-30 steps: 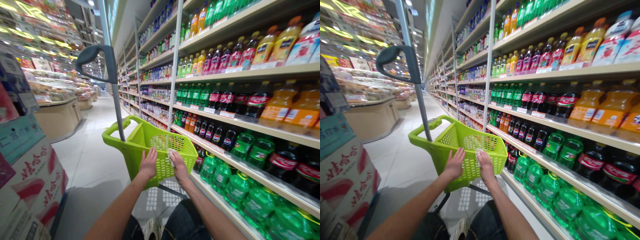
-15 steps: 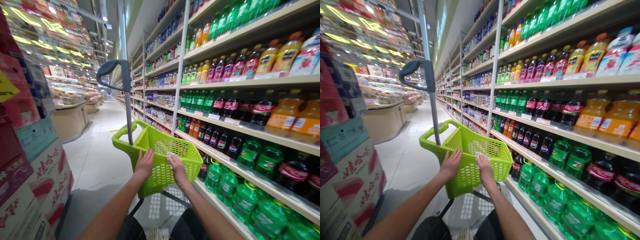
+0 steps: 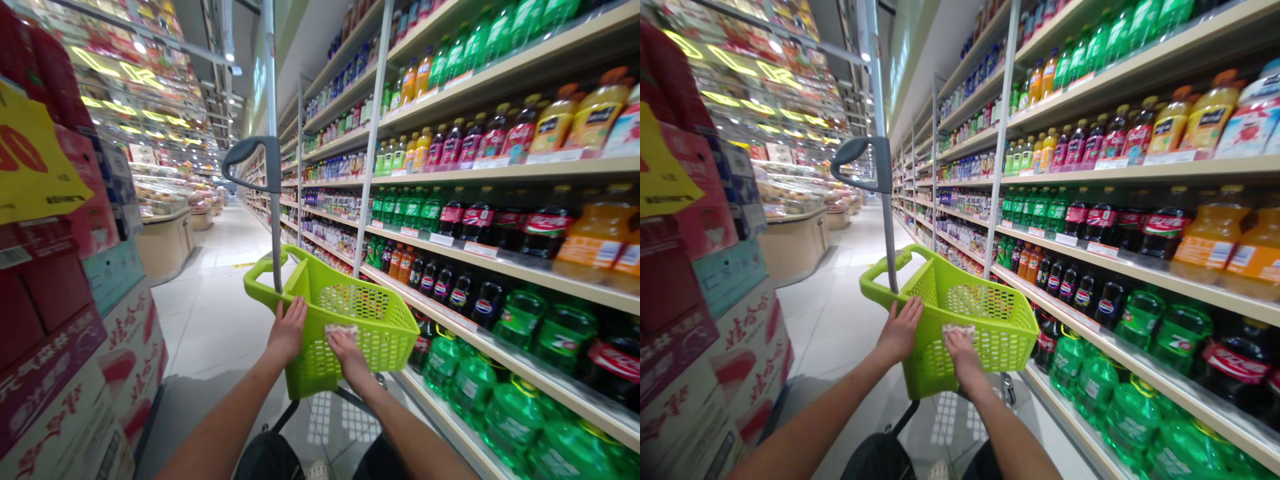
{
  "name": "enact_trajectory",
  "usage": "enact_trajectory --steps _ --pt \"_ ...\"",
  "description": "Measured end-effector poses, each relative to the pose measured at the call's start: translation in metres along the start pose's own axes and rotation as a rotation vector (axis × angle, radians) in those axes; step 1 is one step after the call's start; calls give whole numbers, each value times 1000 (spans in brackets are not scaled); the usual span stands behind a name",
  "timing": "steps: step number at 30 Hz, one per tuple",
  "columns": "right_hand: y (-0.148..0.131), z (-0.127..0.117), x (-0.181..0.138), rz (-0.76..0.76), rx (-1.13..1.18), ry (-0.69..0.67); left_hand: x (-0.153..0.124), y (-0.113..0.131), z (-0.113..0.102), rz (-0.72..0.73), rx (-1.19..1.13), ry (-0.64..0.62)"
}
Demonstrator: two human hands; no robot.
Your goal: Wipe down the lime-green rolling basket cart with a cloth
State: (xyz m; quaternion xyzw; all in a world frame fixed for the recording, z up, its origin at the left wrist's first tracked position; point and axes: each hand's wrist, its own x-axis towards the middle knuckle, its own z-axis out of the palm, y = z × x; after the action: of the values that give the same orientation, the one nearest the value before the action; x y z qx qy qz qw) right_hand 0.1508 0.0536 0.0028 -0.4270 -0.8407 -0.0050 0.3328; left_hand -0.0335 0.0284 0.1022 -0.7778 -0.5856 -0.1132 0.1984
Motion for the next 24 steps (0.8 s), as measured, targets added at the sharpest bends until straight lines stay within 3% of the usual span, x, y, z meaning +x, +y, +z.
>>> enact_trajectory --steps 2,3,7,9,11,13,16,18,21,24 --pt "-3 11 -13 0 -15 -129 -2 -2 -1 15 -6 -20" --pt "-7 13 -14 -13 -10 -131 -2 -2 -1 21 -12 -26" --pt "-28 -1 24 -137 67 180 -6 -10 -1 65 -37 19" --pt "-33 -6 45 -148 81 274 -9 -21 -2 1 -30 97" --pt "-32 -2 48 -119 58 214 -13 -36 -2 -148 -9 187" --pt "-31 9 36 -106 21 53 -16 -51 -2 -261 10 232" --pt "-40 20 21 -189 23 -85 -18 -67 -1 -247 25 209" --pt "-57 16 34 -263 77 8 -18 -72 -1 -209 34 191" --pt "-82 5 78 -317 142 213 -19 -75 -1 -181 54 185" --pt "-92 6 101 -290 74 197 -23 -79 -2 -145 67 165"
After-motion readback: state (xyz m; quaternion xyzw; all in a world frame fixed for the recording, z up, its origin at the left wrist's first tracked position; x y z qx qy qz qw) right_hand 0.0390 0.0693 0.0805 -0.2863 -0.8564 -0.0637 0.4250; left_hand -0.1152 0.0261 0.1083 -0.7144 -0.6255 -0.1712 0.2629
